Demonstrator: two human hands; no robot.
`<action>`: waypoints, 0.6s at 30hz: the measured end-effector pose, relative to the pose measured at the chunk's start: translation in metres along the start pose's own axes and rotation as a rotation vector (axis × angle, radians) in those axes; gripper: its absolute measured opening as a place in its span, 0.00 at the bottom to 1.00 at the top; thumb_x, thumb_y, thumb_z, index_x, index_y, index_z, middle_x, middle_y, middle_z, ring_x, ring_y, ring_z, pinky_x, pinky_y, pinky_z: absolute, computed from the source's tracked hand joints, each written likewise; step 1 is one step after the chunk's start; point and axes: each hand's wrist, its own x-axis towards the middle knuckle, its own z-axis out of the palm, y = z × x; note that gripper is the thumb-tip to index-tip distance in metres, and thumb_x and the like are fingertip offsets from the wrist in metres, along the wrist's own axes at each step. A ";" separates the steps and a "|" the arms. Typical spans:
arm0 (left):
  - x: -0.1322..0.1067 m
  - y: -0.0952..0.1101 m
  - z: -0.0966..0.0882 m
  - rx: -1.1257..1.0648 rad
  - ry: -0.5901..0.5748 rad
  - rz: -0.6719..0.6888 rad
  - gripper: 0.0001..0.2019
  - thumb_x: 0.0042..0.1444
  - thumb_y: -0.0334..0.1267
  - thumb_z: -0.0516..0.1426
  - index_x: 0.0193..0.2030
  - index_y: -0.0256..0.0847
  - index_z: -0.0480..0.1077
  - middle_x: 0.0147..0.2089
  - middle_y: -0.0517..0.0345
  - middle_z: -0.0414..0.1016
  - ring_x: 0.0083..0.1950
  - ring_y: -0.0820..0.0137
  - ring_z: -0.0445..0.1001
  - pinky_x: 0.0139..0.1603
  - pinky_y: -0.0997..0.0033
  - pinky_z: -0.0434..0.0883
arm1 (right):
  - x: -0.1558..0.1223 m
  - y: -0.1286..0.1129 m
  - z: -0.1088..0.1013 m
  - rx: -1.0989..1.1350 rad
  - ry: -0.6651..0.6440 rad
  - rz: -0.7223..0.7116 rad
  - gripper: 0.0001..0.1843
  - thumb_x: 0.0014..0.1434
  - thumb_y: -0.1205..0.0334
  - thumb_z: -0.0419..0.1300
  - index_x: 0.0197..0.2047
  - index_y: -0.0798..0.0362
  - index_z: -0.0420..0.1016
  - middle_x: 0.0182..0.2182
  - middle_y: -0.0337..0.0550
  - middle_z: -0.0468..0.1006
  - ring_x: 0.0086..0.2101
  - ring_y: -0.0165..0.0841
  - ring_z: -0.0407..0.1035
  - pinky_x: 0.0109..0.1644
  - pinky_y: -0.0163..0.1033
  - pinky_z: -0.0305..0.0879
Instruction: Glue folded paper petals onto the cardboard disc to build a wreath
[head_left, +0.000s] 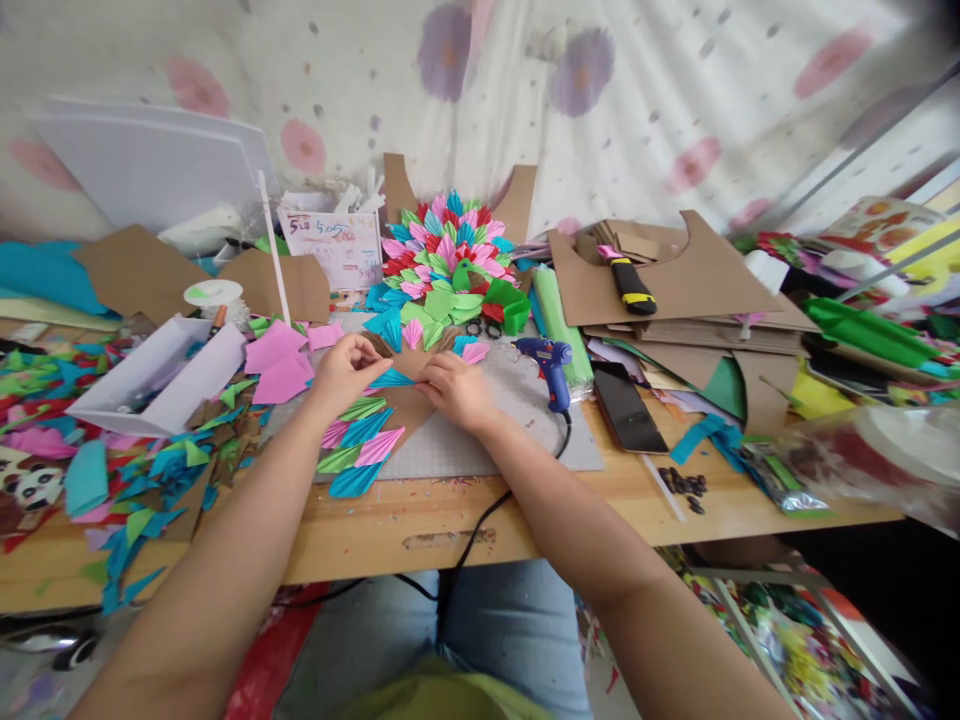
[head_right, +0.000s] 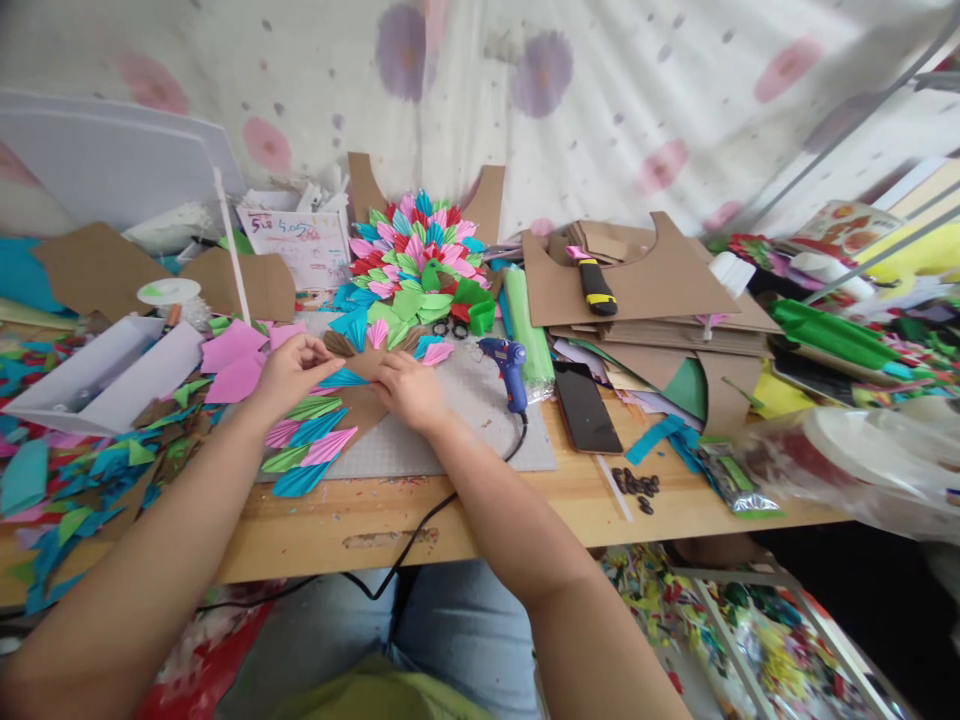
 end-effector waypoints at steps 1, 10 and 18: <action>0.000 0.001 0.001 0.001 0.024 -0.002 0.15 0.40 0.43 0.62 0.28 0.41 0.60 0.22 0.66 0.66 0.24 0.75 0.66 0.27 0.74 0.61 | 0.001 -0.001 0.001 0.006 -0.004 -0.025 0.09 0.62 0.62 0.56 0.37 0.53 0.77 0.37 0.46 0.75 0.41 0.35 0.64 0.42 0.37 0.59; 0.000 0.001 0.008 0.057 0.037 0.046 0.13 0.42 0.42 0.61 0.29 0.40 0.62 0.27 0.62 0.70 0.31 0.71 0.71 0.34 0.71 0.66 | 0.001 -0.004 0.011 -0.021 -0.024 -0.180 0.11 0.62 0.64 0.53 0.37 0.53 0.77 0.37 0.45 0.75 0.40 0.35 0.63 0.44 0.39 0.57; -0.001 0.001 0.012 0.064 0.050 0.053 0.12 0.42 0.40 0.62 0.29 0.40 0.64 0.32 0.60 0.72 0.37 0.70 0.73 0.41 0.69 0.69 | 0.002 -0.013 0.012 -0.064 -0.034 -0.134 0.10 0.62 0.61 0.54 0.35 0.53 0.76 0.36 0.46 0.74 0.41 0.36 0.63 0.43 0.39 0.58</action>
